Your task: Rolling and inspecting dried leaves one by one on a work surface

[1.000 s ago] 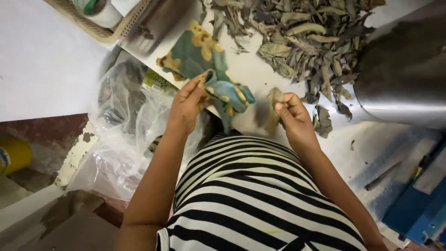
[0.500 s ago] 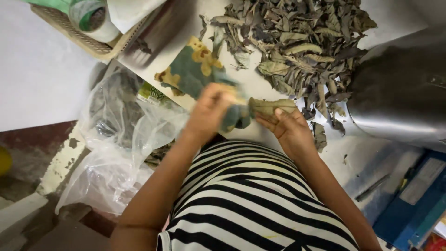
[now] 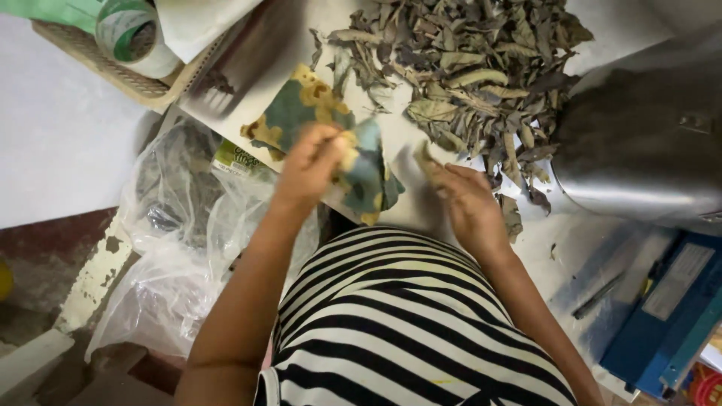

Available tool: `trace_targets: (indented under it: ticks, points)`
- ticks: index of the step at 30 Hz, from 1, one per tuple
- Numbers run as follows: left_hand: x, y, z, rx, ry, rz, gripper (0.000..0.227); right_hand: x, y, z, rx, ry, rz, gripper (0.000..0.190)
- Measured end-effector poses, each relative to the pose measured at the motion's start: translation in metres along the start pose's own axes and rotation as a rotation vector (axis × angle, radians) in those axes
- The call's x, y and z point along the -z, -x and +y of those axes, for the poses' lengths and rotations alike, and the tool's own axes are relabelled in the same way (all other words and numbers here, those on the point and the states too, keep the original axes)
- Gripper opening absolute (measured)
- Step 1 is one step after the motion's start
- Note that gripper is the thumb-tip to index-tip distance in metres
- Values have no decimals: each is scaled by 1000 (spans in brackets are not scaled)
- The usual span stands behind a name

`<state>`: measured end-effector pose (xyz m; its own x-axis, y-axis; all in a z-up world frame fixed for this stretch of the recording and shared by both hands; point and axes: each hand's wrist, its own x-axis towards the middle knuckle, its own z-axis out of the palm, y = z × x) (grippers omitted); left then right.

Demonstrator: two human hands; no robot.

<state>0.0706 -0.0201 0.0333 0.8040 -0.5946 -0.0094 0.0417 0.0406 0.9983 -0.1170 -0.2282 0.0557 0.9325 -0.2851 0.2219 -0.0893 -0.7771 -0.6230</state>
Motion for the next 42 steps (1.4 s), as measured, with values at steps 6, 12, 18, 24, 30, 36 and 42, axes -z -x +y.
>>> trace_targets:
  ticks: [6,12,18,24,30,36,42]
  points:
    - [10,-8,91,-89,406,-5,8,-14,16,18,193,360,-129,24]
    - [-54,-18,-9,-258,64,-144,10,-24,22,25,127,395,-173,25]
    - [-77,-7,-101,-702,-857,-298,16,-16,24,29,8,263,-296,35]
    - [-69,-9,-64,-779,-1060,-414,12,-5,16,19,-5,55,-244,24]
    - [-88,0,-81,-746,-1148,-416,19,-25,27,52,34,180,-185,21]
    - [-69,-26,-78,-831,-1094,-307,4,-21,22,52,10,213,-223,18]
    - [-62,-39,-59,-244,-1057,-389,17,-18,19,52,-25,156,-227,21]
